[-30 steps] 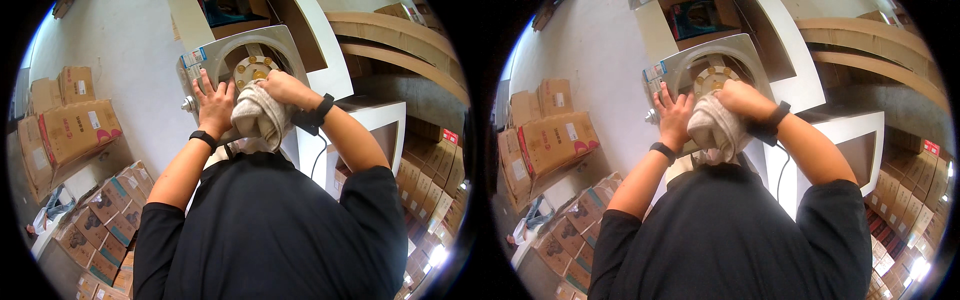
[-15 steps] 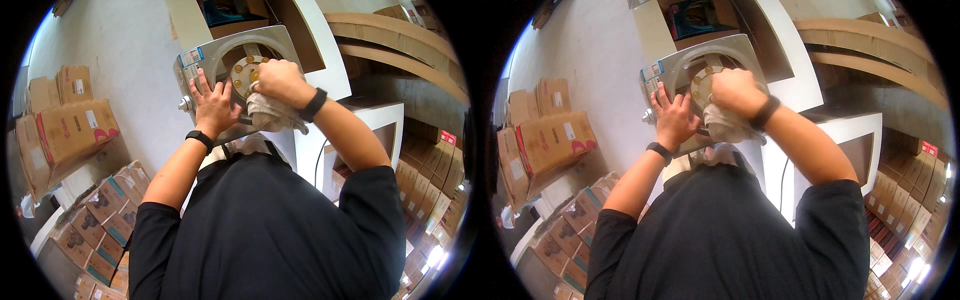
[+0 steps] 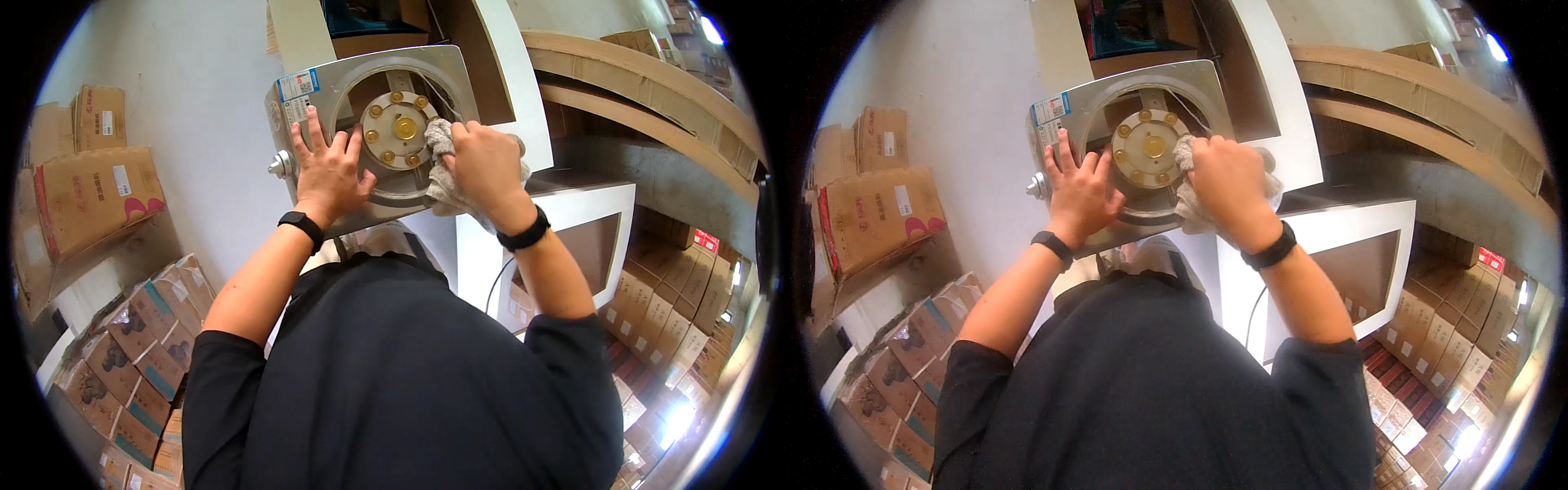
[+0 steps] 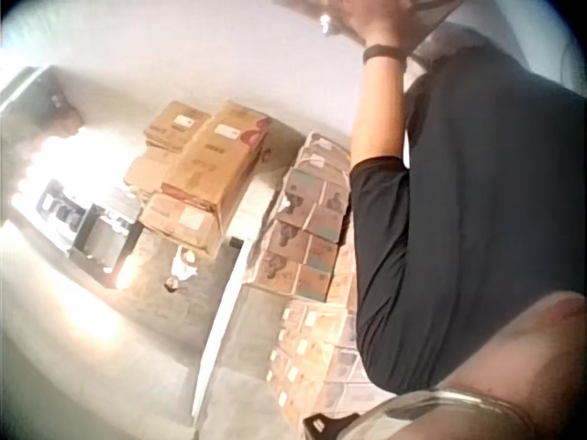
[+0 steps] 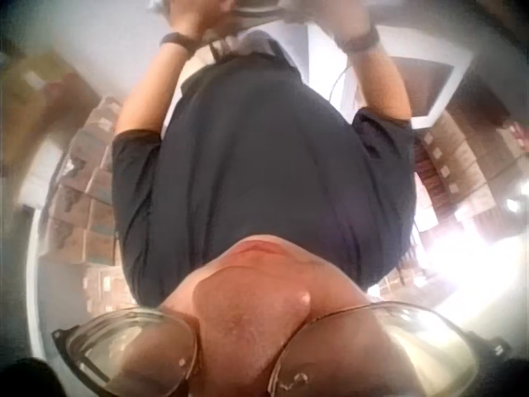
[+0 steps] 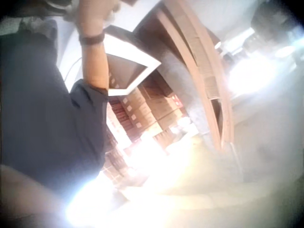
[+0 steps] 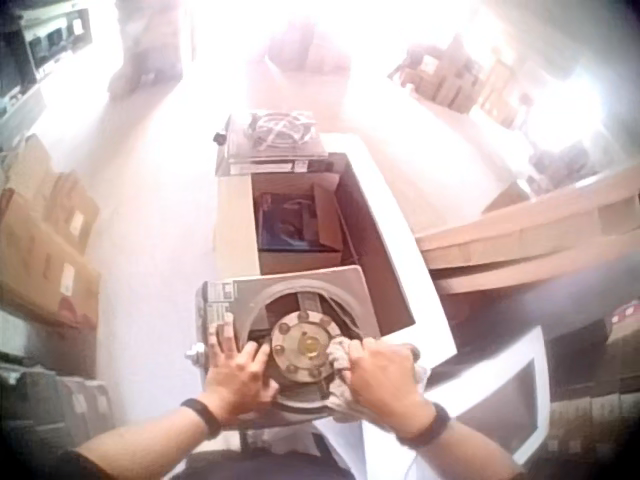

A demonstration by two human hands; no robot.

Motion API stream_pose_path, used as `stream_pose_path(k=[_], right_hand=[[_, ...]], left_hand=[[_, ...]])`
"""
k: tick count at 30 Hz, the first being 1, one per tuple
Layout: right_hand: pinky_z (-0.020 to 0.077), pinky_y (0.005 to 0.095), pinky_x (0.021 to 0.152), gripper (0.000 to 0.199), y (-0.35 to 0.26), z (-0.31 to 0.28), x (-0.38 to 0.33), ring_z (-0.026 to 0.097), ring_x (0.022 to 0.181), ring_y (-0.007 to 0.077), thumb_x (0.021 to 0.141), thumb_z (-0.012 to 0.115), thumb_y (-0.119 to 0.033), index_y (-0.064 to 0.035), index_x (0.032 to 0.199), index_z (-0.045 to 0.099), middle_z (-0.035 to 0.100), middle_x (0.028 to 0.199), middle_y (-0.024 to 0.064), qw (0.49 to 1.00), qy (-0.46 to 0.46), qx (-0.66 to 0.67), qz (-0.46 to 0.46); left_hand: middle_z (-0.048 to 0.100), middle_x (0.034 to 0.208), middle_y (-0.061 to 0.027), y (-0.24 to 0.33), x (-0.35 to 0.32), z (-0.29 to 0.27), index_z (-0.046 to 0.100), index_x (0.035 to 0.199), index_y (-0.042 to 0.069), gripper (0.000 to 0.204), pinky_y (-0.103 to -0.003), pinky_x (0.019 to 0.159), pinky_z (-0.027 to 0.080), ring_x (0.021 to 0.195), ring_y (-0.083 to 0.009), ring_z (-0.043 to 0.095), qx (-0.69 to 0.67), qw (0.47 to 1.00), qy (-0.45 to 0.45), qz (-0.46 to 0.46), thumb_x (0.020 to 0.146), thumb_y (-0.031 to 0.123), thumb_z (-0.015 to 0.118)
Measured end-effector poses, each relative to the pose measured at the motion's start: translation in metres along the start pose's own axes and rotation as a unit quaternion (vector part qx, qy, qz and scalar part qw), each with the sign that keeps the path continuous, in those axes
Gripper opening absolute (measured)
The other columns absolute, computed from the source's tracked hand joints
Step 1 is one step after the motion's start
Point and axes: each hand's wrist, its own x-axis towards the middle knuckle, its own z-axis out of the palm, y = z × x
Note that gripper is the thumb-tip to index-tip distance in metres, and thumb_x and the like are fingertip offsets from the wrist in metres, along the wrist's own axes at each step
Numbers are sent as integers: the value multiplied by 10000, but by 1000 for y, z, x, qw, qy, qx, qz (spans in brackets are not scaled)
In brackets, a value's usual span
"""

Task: The person assembles a portable gas stove by placing a metal grate over the burner and securing it with small metal clips. They then use a cloth to wipe the surface of the stove clean.

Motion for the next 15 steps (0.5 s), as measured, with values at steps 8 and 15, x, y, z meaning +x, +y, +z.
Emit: stream_pose_path(k=[8,15], right_hand=[[533,405,775,210,3,2,1,672,879,285,805,706,-131,-36,992,700,656,917,105,990,121,0,-75],[534,385,802,111,-3,29,21,683,905,260,798,680,-127,-70,856,755,688,965,100,989,70,-3,-130]], left_hand=[[633,1275,-140,-1,1,-2,593,1467,95,757,-753,1212,73,1536,-570,173,10,1000,0,2,806,452,682],[635,1268,-146,-1,2,0,592,1464,92,762,-755,1209,94,1534,-569,181,9,1000,8,3,795,447,682]])
